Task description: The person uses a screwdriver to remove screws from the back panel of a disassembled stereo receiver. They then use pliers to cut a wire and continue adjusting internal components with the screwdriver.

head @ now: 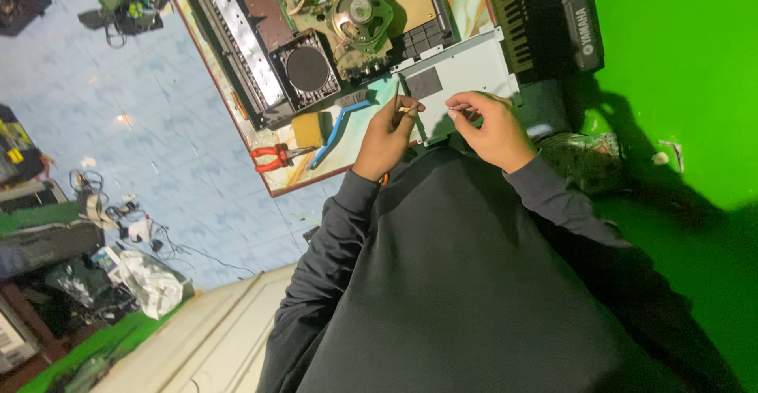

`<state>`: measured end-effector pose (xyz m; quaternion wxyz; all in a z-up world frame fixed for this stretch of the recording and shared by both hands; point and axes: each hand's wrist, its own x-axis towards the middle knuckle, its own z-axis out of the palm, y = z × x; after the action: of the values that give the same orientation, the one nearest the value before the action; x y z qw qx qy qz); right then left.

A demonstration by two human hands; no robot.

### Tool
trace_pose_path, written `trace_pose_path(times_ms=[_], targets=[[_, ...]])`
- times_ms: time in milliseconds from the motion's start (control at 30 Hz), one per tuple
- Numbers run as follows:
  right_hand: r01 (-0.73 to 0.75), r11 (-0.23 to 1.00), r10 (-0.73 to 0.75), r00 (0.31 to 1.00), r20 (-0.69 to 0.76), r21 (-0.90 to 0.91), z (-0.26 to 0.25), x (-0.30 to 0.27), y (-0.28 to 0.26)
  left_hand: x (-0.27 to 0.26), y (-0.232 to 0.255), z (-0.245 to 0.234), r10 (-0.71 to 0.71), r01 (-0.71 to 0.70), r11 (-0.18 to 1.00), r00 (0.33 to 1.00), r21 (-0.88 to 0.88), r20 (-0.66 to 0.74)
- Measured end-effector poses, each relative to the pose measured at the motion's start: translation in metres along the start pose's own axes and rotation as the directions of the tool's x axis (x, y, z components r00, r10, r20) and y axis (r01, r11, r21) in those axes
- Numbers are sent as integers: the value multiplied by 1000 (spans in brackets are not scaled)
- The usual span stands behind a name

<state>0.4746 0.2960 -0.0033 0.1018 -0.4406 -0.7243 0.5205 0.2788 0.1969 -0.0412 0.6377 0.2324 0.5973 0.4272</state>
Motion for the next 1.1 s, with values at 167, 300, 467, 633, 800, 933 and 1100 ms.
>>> trace_pose_path(times_ms=[167, 300, 467, 633, 800, 933, 1100], targets=[[73, 997, -73, 997, 7, -23, -12, 4, 14, 3, 0, -1, 44, -43, 999, 995, 8, -88], [-78, 997, 76, 993, 86, 20, -21, 1, 23, 8, -3, -3, 315, -325, 943, 941, -70, -124], [-6, 991, -37, 948, 316, 135, -11, -7, 27, -9, 21, -4, 72, -177, 729, 980, -661, -183], [-215, 931, 99, 926, 365, 294, -16, -9, 21, -11, 46, 1, 224, -394, 618, 918, -680, -329], [-276, 415, 149, 961, 235, 867, -28, -3, 11, -27, 29, -13, 150, -244, 878, 957, -412, -249], [-255, 400, 99, 967, 236, 880, -25, 2, -19, -41, 6, -12, 118, -184, 886, 977, -426, -176], [-218, 507, 74, 975, 210, 834, 2, 12, -41, -78, 1, -39, 133, -252, 852, 952, -458, -276]])
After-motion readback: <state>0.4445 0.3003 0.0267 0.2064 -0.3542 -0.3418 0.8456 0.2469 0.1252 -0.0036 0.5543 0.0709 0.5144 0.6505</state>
